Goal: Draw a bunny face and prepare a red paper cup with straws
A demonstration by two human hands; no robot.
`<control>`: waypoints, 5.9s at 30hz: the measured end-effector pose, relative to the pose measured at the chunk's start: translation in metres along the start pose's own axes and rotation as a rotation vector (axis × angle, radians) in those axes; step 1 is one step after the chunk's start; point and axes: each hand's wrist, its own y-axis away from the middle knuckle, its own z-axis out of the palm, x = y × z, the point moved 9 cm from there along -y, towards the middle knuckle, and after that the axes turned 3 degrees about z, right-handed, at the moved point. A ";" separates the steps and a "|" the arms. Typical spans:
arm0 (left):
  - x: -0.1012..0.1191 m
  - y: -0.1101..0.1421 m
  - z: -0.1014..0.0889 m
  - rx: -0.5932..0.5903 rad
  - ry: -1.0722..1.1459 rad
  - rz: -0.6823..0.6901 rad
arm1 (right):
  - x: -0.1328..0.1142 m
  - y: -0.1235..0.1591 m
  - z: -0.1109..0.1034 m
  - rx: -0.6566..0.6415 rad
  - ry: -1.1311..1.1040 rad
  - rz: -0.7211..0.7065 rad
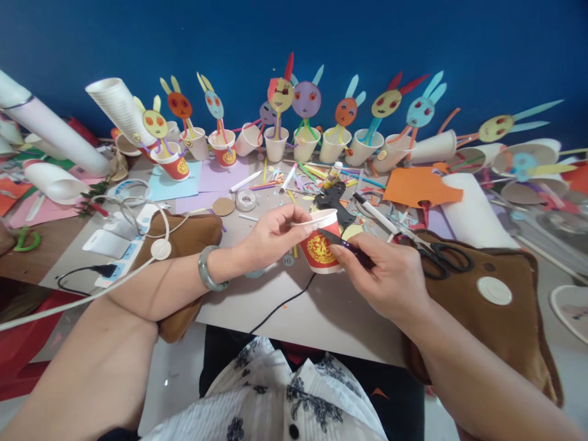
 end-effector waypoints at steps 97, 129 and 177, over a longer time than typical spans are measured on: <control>0.003 0.010 -0.006 0.149 -0.113 0.061 | -0.027 0.007 -0.017 0.274 0.323 -0.169; 0.014 0.019 0.004 0.151 -0.001 0.249 | -0.044 0.014 -0.025 0.398 0.447 -0.273; 0.018 0.019 0.000 0.163 -0.196 0.254 | -0.040 0.013 -0.028 0.398 0.466 -0.278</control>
